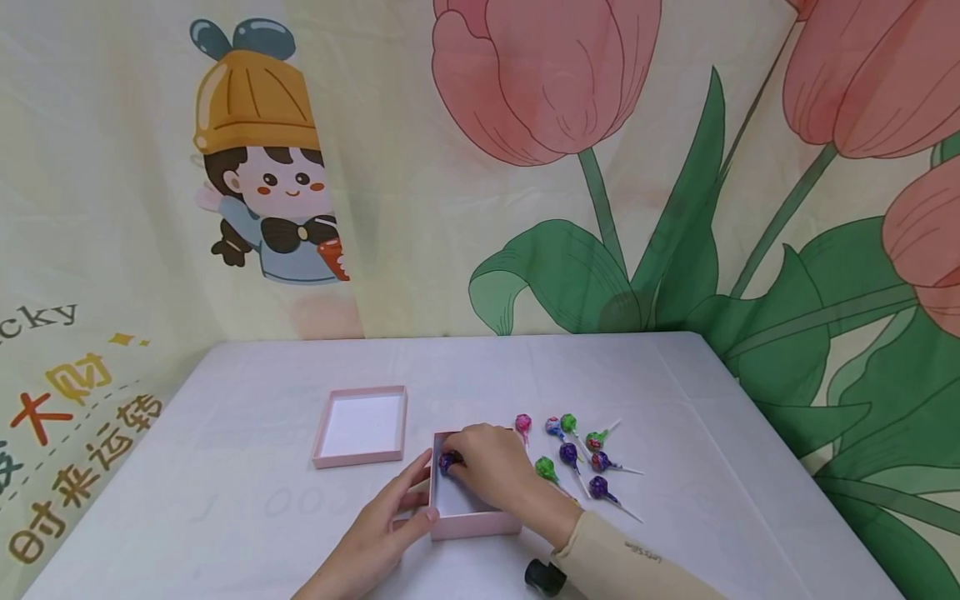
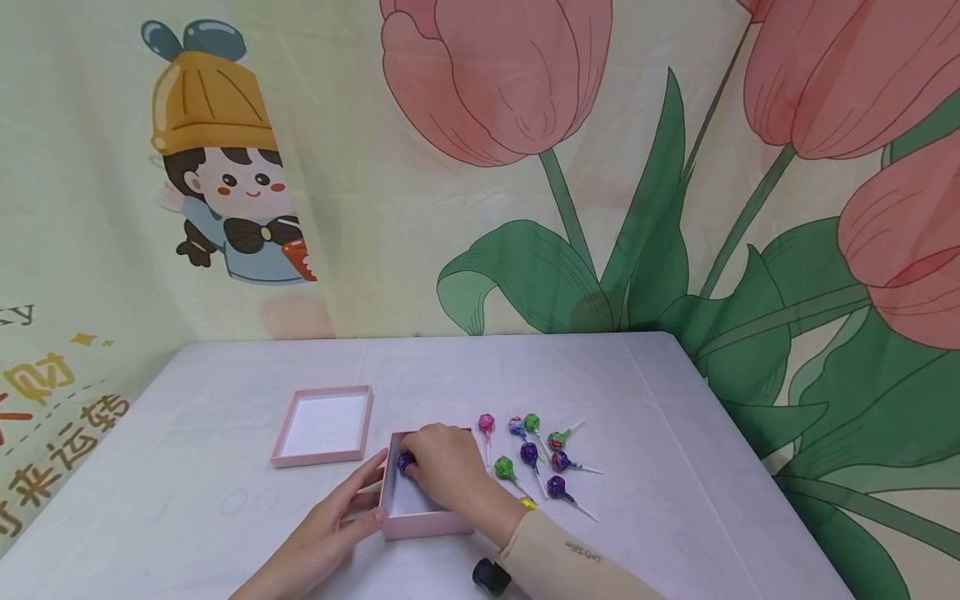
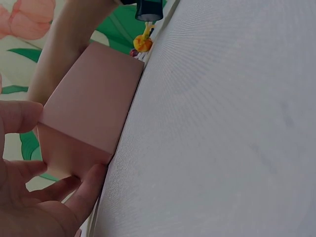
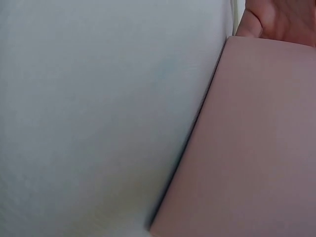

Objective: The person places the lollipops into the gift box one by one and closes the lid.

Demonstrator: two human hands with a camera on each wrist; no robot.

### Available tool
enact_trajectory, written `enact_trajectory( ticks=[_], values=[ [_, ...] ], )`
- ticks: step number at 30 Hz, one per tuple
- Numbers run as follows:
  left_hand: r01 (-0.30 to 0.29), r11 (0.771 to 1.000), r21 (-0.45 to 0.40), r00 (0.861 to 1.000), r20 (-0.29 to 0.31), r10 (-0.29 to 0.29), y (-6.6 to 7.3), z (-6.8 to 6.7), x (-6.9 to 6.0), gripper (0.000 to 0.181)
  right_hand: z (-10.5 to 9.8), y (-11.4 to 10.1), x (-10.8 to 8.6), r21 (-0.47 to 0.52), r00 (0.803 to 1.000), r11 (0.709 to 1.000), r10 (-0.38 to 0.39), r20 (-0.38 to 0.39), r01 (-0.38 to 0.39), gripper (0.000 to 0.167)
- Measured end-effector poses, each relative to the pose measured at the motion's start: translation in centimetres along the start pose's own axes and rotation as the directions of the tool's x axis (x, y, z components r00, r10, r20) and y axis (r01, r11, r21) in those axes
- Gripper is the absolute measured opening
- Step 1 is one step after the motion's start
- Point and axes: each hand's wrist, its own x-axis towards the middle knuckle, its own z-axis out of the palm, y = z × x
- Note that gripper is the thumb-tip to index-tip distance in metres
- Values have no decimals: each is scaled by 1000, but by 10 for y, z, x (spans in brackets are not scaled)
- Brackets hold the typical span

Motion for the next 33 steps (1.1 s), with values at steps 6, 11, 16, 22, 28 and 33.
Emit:
enact_trajectory(
  ticks=[6,11,16,22,28,33],
  values=[
    [-1,1000,-3,1000,-3,1,0,0,0,73,1,-2,0,-10,1000,1000,1,-7,-1,18],
    [-3,1000,-1,1000,-4,3,0,0,0,73,2,0,0,11,1000,1000,-4,-5,4,20],
    [-7,1000,-5,1000,-5,7,-1,0,0,73,-4,4,-1,80,999,997,-12,38,9,23],
    [-13,1000,-12,1000,-3,13,-1,0,0,73,-24,13,-3,168,996,986,-14,83,0,24],
    [3,1000,-6,1000,-12,-3,-1,1,1,74,-54,30,-10,212,996,977,19,84,-36,21],
    [13,1000,-1,1000,-17,-13,-1,1,1,74,-76,53,-15,206,999,978,39,14,-41,17]
  ],
)
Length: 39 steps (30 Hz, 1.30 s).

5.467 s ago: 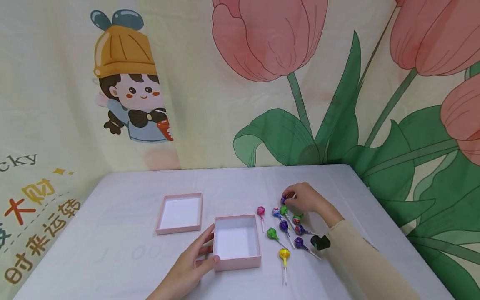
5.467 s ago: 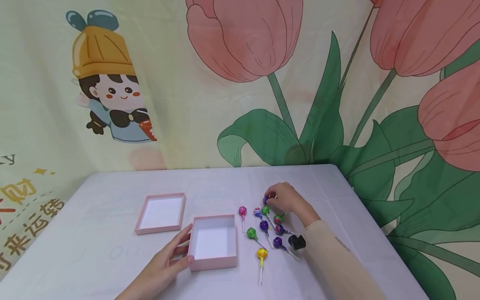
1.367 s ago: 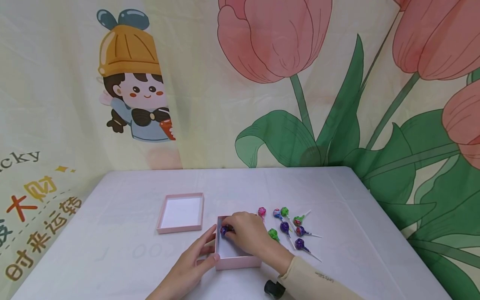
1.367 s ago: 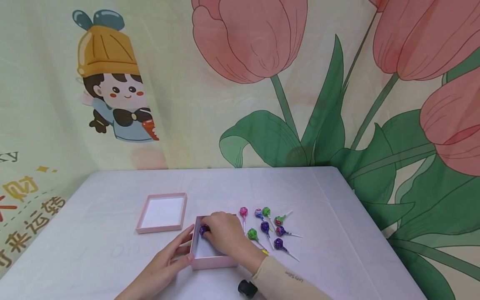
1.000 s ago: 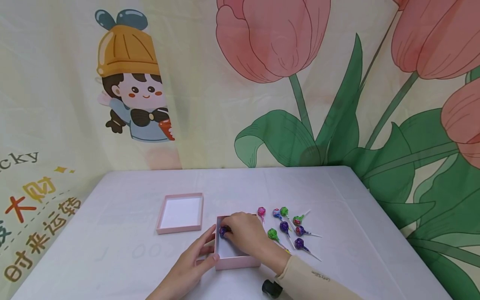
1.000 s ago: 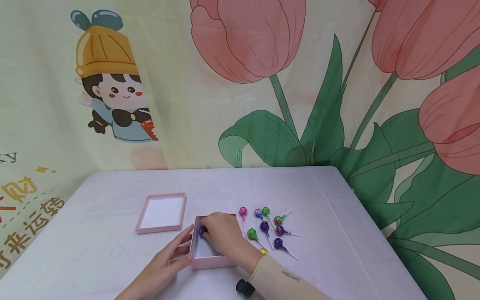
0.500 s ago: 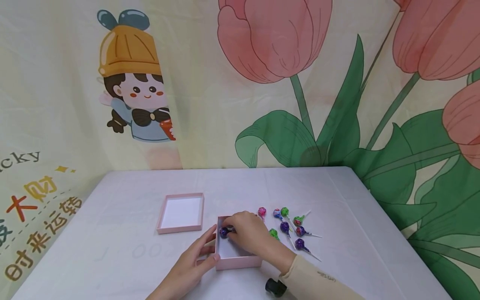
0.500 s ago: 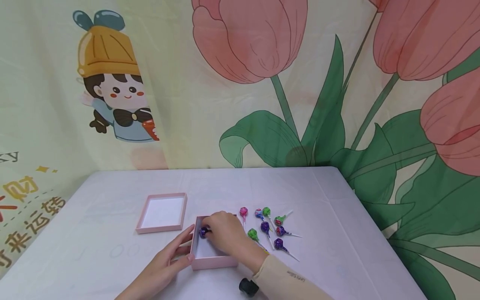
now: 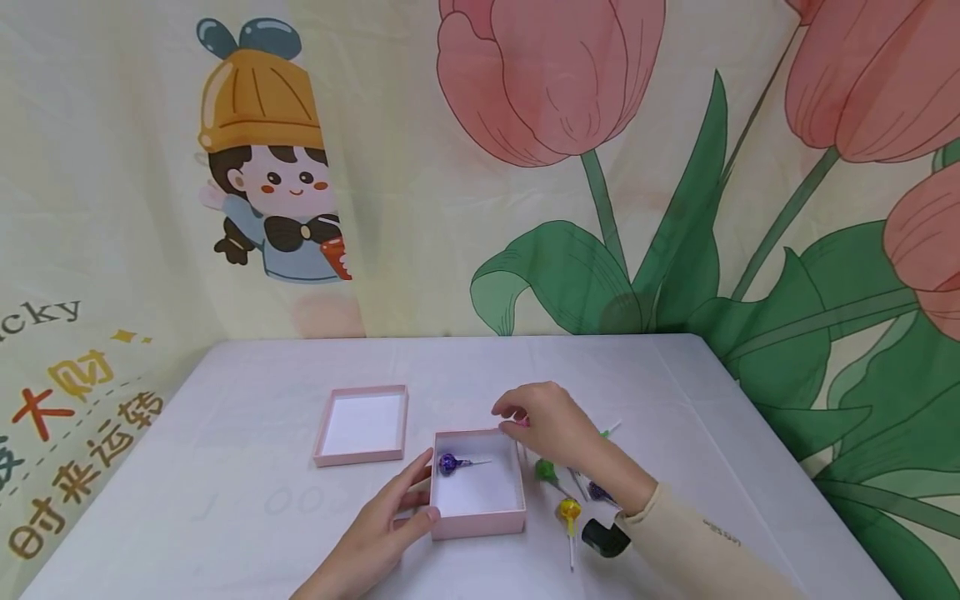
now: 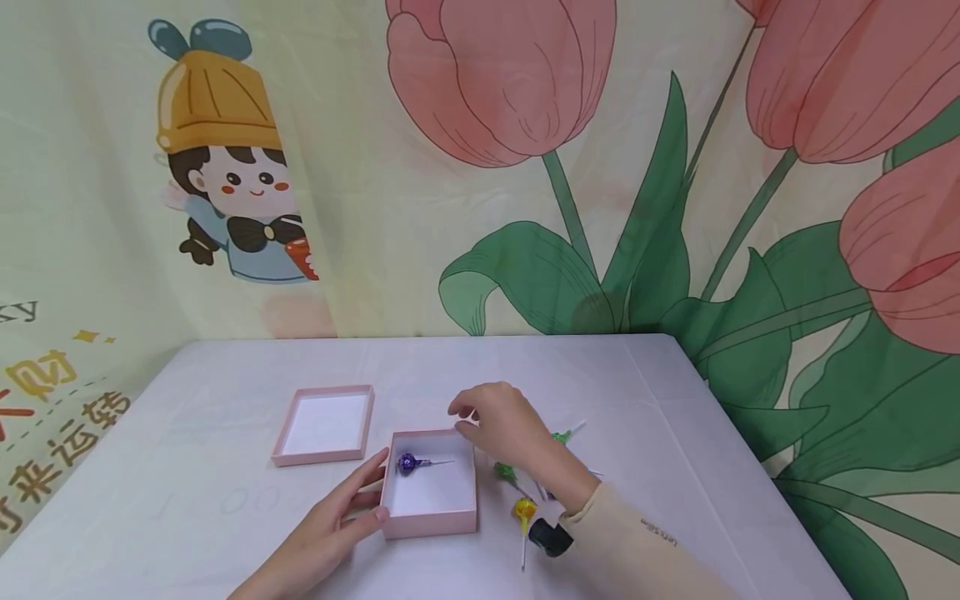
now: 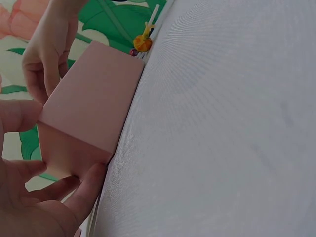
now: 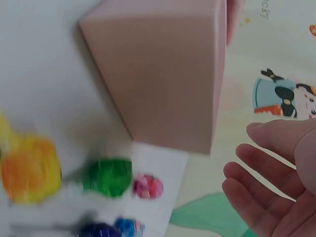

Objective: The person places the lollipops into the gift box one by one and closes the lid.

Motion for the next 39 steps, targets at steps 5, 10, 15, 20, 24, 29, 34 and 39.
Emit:
enact_trajectory(
  ticks=[5,10,15,20,24,29,34,39],
  values=[
    [-11,1000,-4,1000,3,11,0,-1,0,74,-17,25,-2,-12,998,999,39,-56,-40,16],
    [-21,1000,-4,1000,11,21,-1,-2,0,74,-25,50,-7,-35,992,993,111,-68,-113,18],
    [-20,1000,-1,1000,15,20,0,-2,-1,74,-27,70,-13,-33,983,984,174,-62,-176,22],
    [-4,1000,-4,1000,11,4,2,-1,-1,75,-25,87,-17,-23,973,974,222,-55,-224,25],
    [-1,1000,2,1000,7,1,2,-1,-1,74,-22,97,-18,-34,970,970,241,-45,-242,26],
    [-11,1000,6,1000,5,11,2,-1,-1,74,-15,104,-18,-56,952,950,305,-22,-306,26],
    [-16,1000,2,1000,3,16,1,-1,-1,74,-9,108,-20,-57,937,936,348,-1,-348,24],
    [-19,1000,-4,1000,8,19,1,-1,0,74,-5,111,-22,-60,936,935,351,11,-349,23]
  ],
)
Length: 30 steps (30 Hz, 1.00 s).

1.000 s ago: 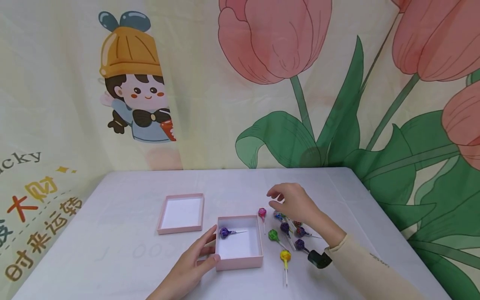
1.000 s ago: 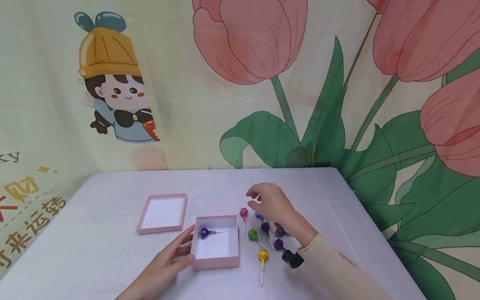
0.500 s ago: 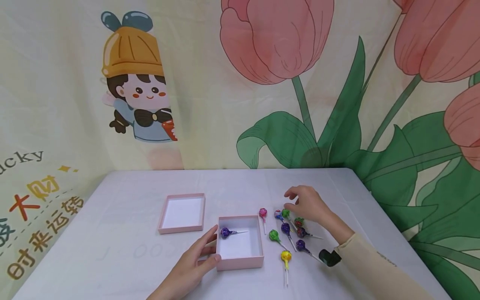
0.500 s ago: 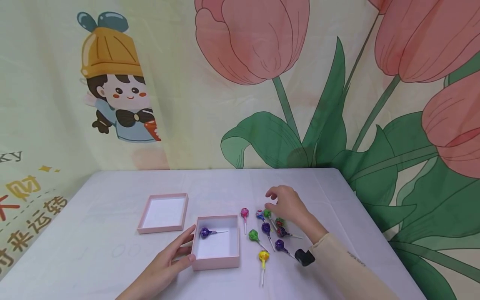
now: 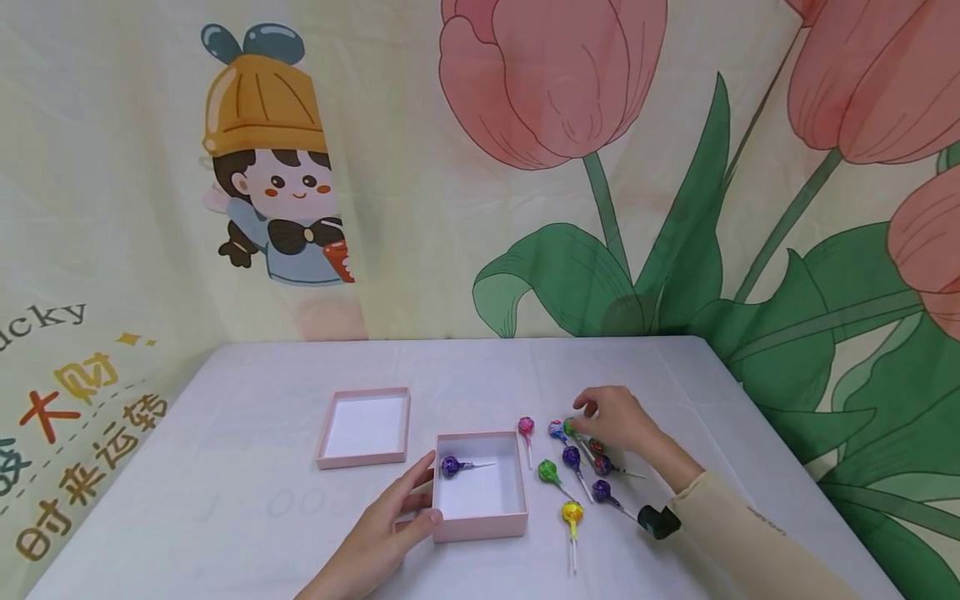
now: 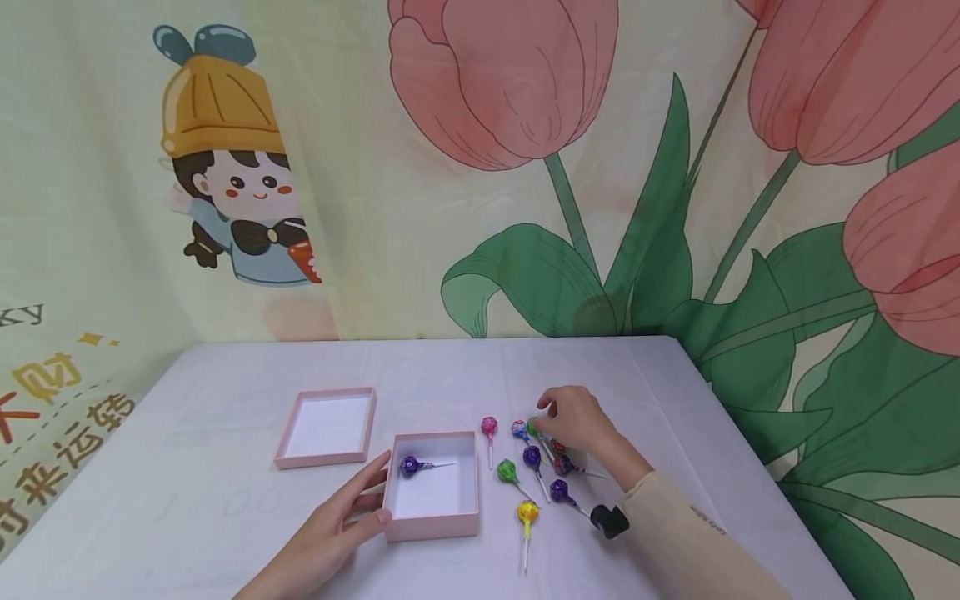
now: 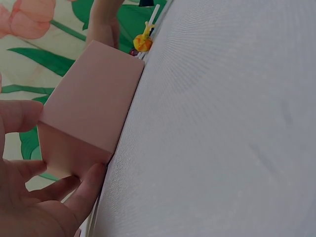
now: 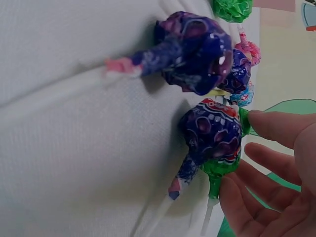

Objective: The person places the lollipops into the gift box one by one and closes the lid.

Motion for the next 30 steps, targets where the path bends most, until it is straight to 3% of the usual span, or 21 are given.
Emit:
enact_trajectory(
  ticks=[8,30],
  values=[
    [10,1000,3,1000,-1,-10,1,0,0,74,5,1,2,-5,1000,1000,23,20,-23,22],
    [15,1000,5,1000,-6,-15,2,1,0,74,6,-2,4,10,998,1000,-13,68,12,13]
  ],
)
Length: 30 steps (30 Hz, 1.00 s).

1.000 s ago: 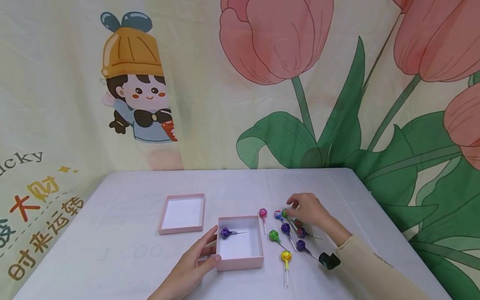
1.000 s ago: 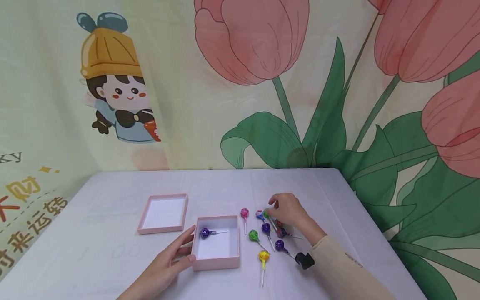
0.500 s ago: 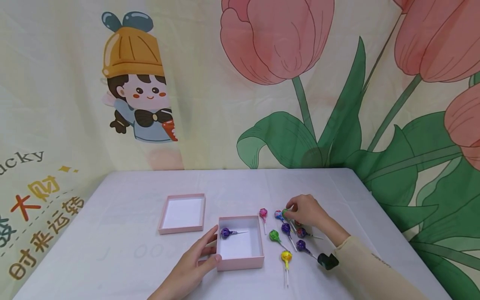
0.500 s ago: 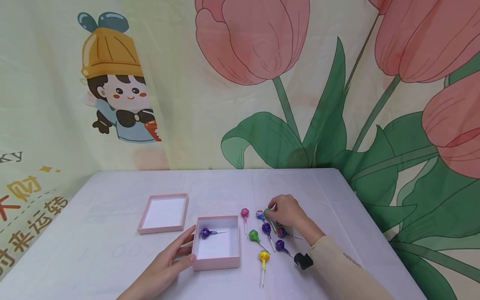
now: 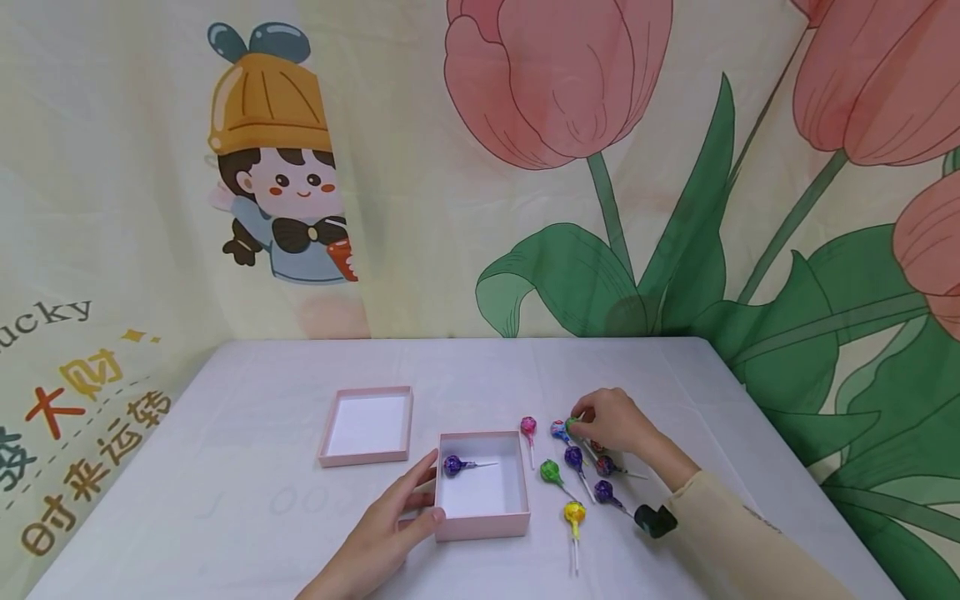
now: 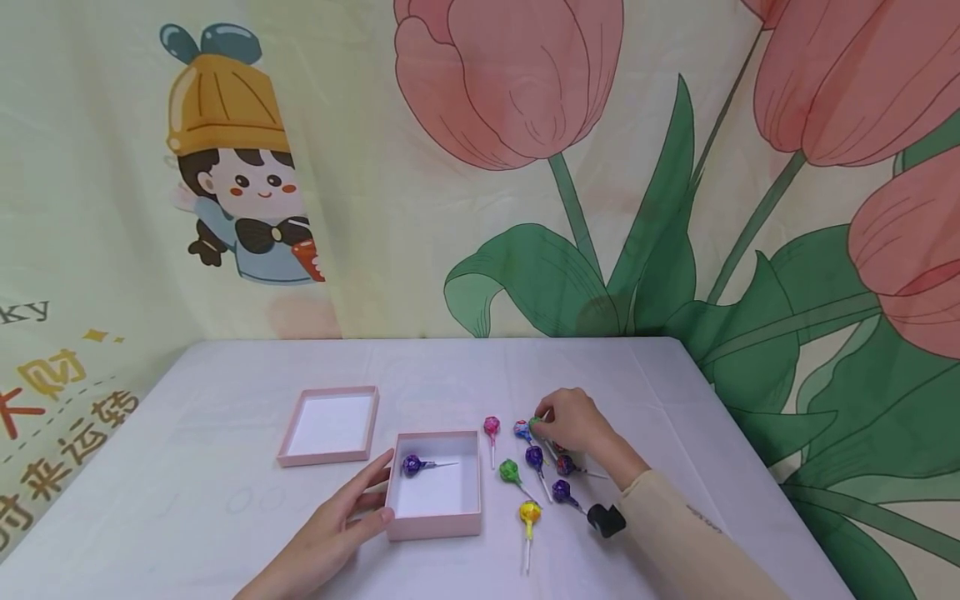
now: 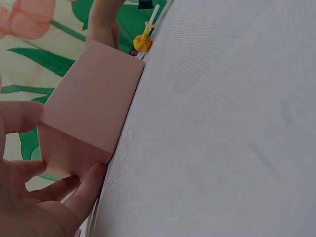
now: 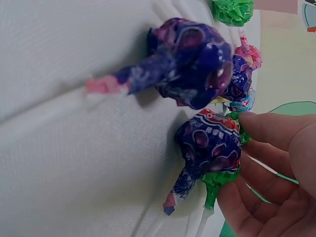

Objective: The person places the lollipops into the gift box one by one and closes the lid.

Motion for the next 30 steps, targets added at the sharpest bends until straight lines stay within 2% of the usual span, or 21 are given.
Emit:
enact_trajectory(
  ticks=[17,30],
  values=[
    [-21,1000,8,1000,4,21,-1,-1,-1,73,-10,-7,0,37,999,999,-29,-16,29,17],
    [-24,1000,3,1000,5,24,-2,0,1,74,-20,-25,-2,67,996,994,-90,-9,90,19]
  ],
)
